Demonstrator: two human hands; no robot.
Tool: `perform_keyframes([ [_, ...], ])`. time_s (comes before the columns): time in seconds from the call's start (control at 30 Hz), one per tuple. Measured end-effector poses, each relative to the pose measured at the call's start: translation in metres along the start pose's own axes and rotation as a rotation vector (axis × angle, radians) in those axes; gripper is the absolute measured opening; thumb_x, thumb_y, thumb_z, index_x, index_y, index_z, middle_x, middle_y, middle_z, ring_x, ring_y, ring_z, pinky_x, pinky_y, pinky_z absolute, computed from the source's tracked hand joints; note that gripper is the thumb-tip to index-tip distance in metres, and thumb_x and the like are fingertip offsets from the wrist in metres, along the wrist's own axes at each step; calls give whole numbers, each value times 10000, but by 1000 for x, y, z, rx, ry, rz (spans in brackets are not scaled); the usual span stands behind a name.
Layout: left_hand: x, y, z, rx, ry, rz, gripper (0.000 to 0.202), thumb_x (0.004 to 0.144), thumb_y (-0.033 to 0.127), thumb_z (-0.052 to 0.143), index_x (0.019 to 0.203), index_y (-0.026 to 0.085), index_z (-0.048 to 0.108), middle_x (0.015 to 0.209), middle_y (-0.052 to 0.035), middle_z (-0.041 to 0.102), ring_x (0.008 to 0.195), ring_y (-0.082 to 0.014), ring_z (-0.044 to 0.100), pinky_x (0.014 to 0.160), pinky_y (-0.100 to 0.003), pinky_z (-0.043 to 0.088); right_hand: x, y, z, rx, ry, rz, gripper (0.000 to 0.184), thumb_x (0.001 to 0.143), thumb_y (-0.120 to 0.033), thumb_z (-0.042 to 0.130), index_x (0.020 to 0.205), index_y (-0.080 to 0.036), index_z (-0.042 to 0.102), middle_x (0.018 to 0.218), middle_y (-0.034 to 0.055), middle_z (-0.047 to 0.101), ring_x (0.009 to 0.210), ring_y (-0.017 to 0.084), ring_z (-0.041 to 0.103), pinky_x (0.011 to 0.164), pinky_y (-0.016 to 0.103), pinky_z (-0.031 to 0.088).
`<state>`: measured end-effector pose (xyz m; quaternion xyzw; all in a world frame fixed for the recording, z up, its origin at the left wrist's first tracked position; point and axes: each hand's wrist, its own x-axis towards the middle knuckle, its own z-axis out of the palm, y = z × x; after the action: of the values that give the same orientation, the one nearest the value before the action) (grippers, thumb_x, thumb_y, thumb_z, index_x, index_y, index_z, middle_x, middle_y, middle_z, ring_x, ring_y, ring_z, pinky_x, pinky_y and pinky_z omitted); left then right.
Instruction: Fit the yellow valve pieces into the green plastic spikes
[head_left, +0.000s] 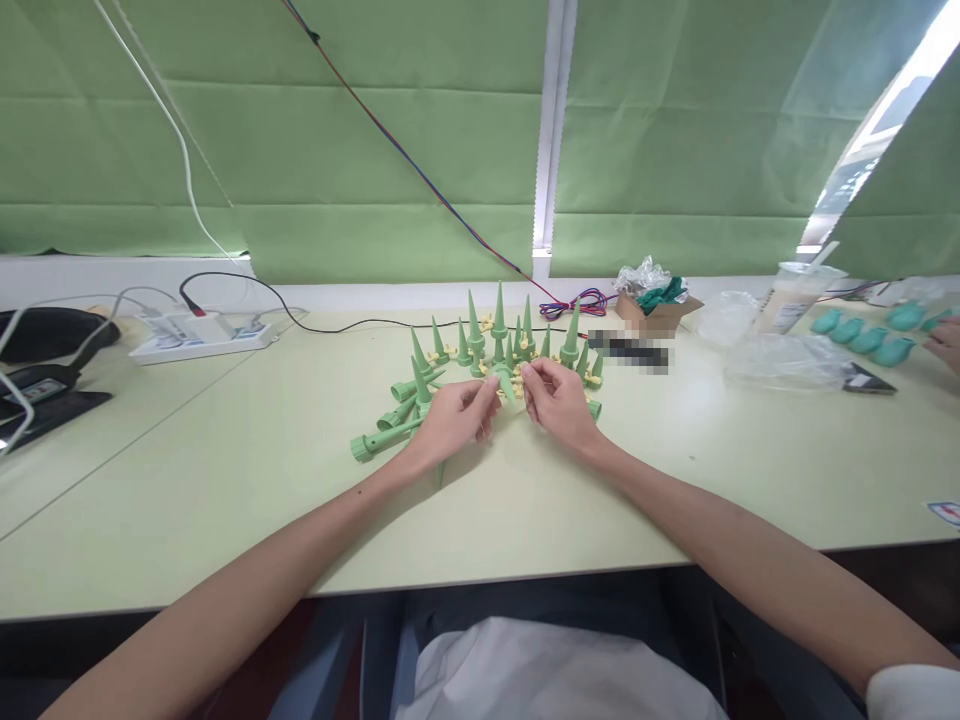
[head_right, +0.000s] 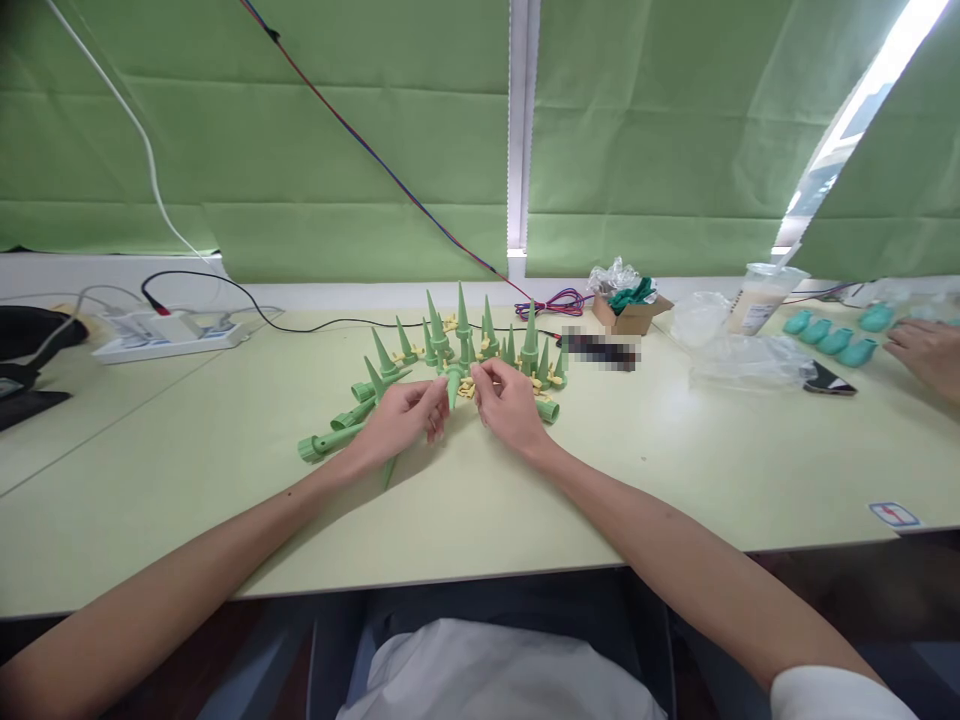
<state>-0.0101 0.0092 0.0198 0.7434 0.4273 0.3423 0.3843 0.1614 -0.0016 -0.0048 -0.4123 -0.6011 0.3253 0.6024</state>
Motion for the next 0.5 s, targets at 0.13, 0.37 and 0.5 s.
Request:
perform_keyframes([
  [0.13, 0, 0, 0, -63, -96, -55, 549, 906, 657, 427, 751, 156, 589, 545, -7, 605, 446, -152, 577, 511, -281, 475, 0, -1, 0, -33, -19, -23, 359, 921, -499, 542, 710, -213, 492, 573, -40, 464, 443, 100, 431, 438, 254, 355],
  [0.37, -2, -8, 1, 64, -74, 33, 422, 900, 590, 502, 808, 184, 565, 560, 23, 597, 448, -136, 560, 507, -264, 458, 1, 1, -1, -119, 0, -28, 362, 904, -512, 539, 709, -211, 493, 578, -34, 434, 477, 110, 392, 456, 259, 328],
  [0.5, -2, -11, 2, 133, -22, 131, 345, 907, 514, 527, 777, 195, 514, 628, 20, 588, 475, -120, 552, 505, -257, 456, 1, 0, -1, -172, 1, -17, 363, 910, -499, 518, 687, -215, 471, 559, -34, 416, 476, 114, 381, 462, 261, 314],
])
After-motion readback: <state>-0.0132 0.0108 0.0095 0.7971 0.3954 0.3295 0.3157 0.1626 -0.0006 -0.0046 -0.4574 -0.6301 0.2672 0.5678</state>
